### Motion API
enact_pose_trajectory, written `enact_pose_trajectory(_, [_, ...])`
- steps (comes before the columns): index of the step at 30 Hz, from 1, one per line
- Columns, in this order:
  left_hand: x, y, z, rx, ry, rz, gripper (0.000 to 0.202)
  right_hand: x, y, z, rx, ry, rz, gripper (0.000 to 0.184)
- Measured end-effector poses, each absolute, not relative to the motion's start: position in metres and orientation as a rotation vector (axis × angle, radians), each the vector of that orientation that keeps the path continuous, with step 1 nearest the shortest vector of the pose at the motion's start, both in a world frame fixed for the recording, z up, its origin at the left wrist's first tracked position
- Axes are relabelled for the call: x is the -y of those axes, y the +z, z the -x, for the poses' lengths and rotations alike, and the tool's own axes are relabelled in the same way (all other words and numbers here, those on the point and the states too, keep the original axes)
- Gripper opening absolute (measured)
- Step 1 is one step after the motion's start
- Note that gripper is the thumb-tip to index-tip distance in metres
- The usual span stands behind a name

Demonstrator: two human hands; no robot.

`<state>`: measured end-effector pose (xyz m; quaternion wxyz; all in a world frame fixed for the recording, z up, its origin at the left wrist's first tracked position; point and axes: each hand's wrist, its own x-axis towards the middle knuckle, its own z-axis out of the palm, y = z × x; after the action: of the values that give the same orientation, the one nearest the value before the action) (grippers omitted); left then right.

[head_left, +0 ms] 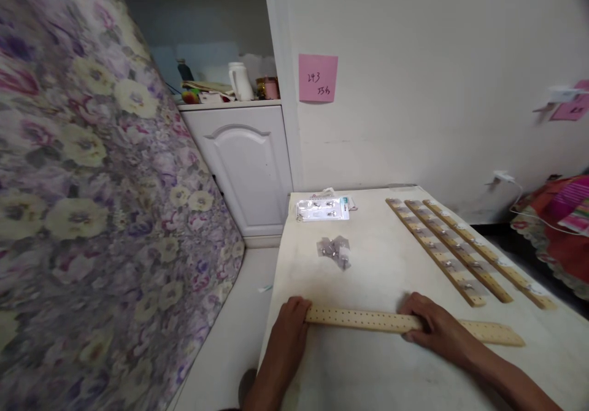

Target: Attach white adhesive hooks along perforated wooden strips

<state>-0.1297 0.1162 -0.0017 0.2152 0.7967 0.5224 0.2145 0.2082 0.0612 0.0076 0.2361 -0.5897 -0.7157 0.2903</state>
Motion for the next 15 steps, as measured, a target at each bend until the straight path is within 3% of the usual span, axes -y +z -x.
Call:
enact_pose_trajectory(11, [-0.111, -0.016, 0.137, -1.462, 0.760, -2.141, 0.046, -0.187, -0.008, -0.156, 1.299, 1.116, 1.482, 0.029])
enact_pose_trajectory(15, [-0.109, -0.015, 0.138, -1.461, 0.777, -2.144, 0.043, -0.214, -0.014, -0.137, 1.220, 1.101, 1.515, 0.024])
